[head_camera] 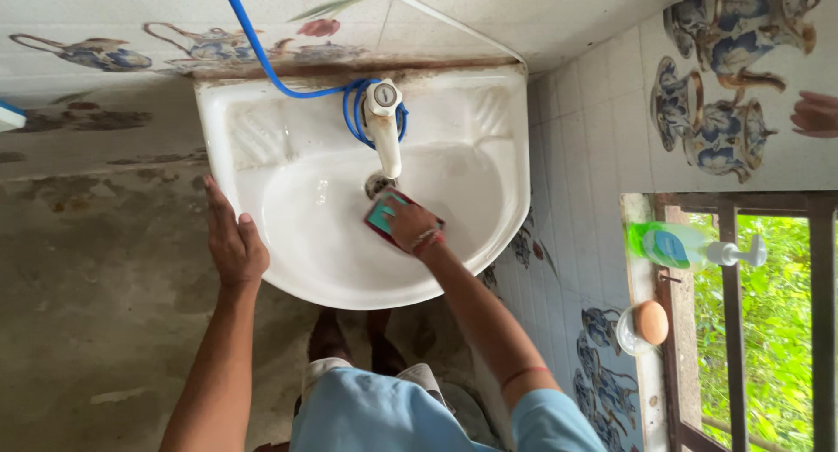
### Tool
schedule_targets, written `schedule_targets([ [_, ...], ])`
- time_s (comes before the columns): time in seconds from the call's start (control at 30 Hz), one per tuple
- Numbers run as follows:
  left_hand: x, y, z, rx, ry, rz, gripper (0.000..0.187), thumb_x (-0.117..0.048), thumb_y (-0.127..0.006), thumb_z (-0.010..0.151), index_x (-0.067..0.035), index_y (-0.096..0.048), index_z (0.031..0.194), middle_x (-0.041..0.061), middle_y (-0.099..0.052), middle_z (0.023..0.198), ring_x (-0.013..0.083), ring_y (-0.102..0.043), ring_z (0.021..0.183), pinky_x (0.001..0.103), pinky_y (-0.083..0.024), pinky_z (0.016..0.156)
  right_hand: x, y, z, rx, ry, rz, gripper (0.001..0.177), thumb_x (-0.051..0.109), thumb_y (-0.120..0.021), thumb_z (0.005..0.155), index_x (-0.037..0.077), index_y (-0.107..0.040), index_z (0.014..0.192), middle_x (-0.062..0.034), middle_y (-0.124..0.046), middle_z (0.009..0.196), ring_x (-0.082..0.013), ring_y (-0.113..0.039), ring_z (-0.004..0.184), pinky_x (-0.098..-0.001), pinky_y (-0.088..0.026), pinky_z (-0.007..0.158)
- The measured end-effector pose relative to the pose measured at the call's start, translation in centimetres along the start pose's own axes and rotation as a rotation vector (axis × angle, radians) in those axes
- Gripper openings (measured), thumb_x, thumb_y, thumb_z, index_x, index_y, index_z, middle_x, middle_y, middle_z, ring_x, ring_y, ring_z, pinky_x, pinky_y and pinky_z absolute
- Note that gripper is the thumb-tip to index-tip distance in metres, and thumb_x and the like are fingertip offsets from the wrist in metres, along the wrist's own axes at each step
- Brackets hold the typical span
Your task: The person scrubs the interior of a white ceramic sink using a sponge. They repeatedly wipe the basin and the area around the drain with a green and red sponge while water runs from the faucet.
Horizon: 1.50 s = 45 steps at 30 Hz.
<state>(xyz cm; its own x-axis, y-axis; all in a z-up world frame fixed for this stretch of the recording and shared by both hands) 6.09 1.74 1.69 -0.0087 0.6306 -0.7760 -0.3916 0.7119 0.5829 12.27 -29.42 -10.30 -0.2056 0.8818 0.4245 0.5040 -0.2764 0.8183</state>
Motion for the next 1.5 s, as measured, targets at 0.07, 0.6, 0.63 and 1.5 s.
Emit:
schedule_targets([
  [0.07,-0.2,0.2,0.0,-0.014,-0.021,-0.004,0.073,-0.048,-0.025,0.116,0.008,-0.023,0.163,0.034,-0.031,0.166,0.0509,-0.041,0.152,0.052,-0.043,0.121,-0.5,1.8,-2.4,0.136,-0.145,-0.055,0.039,0.031,-0.057,0.097,0.021,-0.06,0.134,-0.0182,-0.075,0.102,-0.0387,-0.072,0.095,-0.0537,-0.056,0.085],
  [0.6,-0.6,0.2,0.2,-0.018,-0.043,-0.017,0.07,-0.042,-0.027,0.115,0.01,-0.023,0.162,0.034,-0.032,0.165,0.051,-0.04,0.152,0.051,-0.039,0.124,-1.8,0.1,2.5,-0.104,-0.091,-0.016,0.041,0.03,-0.056,0.1,0.013,-0.056,0.138,-0.0196,-0.074,0.101,-0.0379,-0.074,0.091,-0.053,-0.06,0.077],
  [0.63,-0.6,0.1,0.2,-0.016,-0.046,-0.022,0.069,-0.042,-0.027,0.116,0.009,-0.023,0.162,0.035,-0.032,0.165,0.0509,-0.04,0.152,0.051,-0.039,0.124,-2.3,0.7,0.9,-0.032,-0.158,-0.038,0.042,0.03,-0.055,0.101,0.013,-0.055,0.139,-0.0195,-0.074,0.099,-0.0379,-0.074,0.091,-0.0534,-0.06,0.078],
  [1.5,-0.9,0.9,0.1,-0.047,-0.087,0.004,0.065,-0.037,-0.031,0.118,0.01,-0.026,0.162,0.036,-0.033,0.165,0.0524,-0.039,0.152,0.052,-0.038,0.126,-2.5,4.9,-6.2,0.264,-0.081,-0.345,0.037,0.034,-0.06,0.095,0.005,-0.066,0.117,-0.0203,-0.075,0.103,-0.0369,-0.073,0.096,-0.0504,-0.059,0.084],
])
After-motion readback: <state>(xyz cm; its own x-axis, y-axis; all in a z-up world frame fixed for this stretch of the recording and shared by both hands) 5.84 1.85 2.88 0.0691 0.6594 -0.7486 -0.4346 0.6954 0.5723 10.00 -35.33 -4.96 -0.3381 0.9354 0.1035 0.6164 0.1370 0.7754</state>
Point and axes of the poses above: each hand's wrist, its own z-axis towards the middle knuckle, its own y-axis out of the back of the hand, x = y × z, the point moved 7 cm from there along z, towards the middle knuckle
